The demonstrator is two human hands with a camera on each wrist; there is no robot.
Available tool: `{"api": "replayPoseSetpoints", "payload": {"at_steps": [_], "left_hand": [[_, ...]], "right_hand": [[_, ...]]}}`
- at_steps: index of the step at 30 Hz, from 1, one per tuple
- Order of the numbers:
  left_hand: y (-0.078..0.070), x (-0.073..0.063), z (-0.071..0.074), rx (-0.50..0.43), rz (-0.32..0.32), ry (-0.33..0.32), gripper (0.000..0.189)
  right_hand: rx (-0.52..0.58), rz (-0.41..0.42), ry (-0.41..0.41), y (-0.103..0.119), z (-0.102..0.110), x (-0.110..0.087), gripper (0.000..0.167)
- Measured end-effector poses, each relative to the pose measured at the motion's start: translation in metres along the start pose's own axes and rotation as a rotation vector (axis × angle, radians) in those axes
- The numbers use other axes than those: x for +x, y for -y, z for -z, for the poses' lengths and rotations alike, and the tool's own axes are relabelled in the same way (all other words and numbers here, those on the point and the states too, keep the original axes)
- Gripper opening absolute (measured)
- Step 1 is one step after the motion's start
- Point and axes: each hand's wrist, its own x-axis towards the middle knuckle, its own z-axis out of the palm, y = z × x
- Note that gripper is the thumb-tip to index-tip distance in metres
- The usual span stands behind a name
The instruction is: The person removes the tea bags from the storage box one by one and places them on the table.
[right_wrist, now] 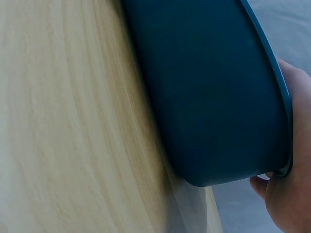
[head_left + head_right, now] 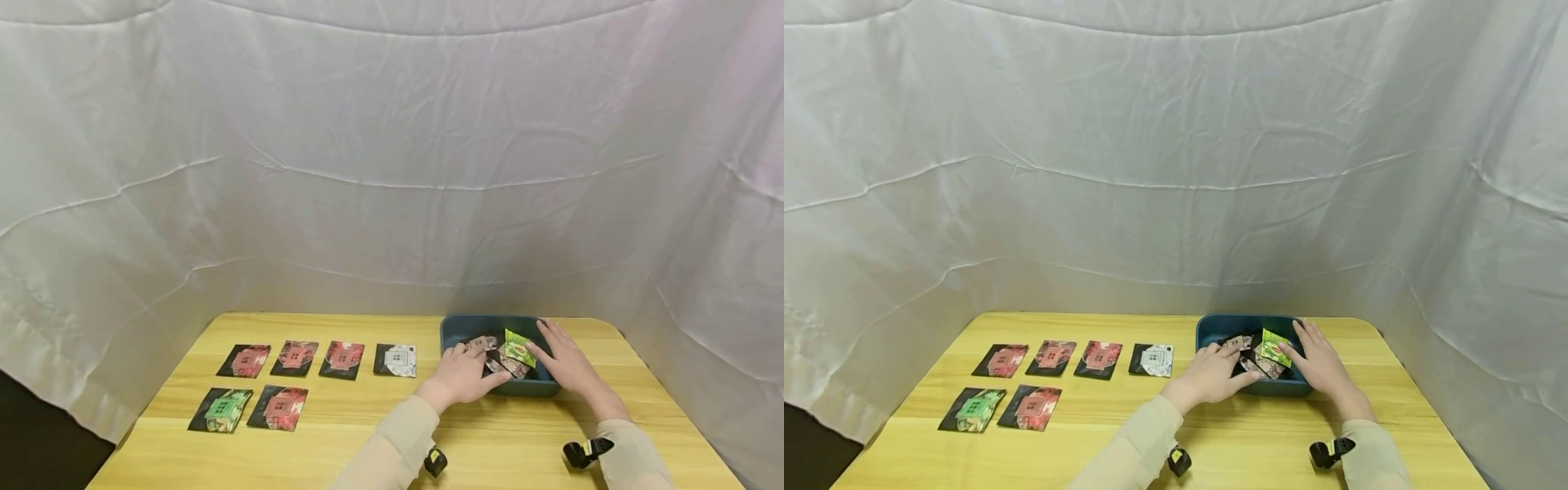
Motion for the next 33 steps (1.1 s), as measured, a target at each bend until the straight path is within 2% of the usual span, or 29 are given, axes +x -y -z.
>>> {"api": "replayPoseSetpoints", "payload": {"at_steps": [3, 9, 14, 19, 23, 28, 33], "left_hand": [[0.002, -0.002, 0.003, -0.005, -0.019, -0.023, 0.078], [0.007, -0.007, 0.013, -0.072, -0.063, -0.046, 0.079], [0.014, -0.017, 0.021, -0.165, -0.112, -0.119, 0.074], [0.026, -0.030, 0.025, -0.272, -0.164, -0.272, 0.062], [0.037, -0.040, 0.023, -0.383, -0.170, -0.411, 0.052], [0.049, -0.048, 0.017, -0.502, -0.170, -0.637, 0.035], [0.061, -0.055, 0.019, -0.593, -0.189, -0.881, 0.018]], "right_hand": [[0.000, 0.002, -0.004, 0.000, 0.001, 0.001, 0.077], [-0.001, 0.002, -0.002, 0.000, 0.002, 0.002, 0.077], [0.000, 0.000, -0.004, 0.000, 0.002, 0.002, 0.078], [-0.004, 0.009, -0.007, 0.000, 0.002, 0.003, 0.077], [-0.007, 0.010, 0.000, 0.000, 0.002, 0.002, 0.077], [-0.005, 0.005, 0.002, -0.001, 0.001, 0.001, 0.077], [-0.005, 0.009, -0.002, -0.003, -0.002, 0.001, 0.077]]}}
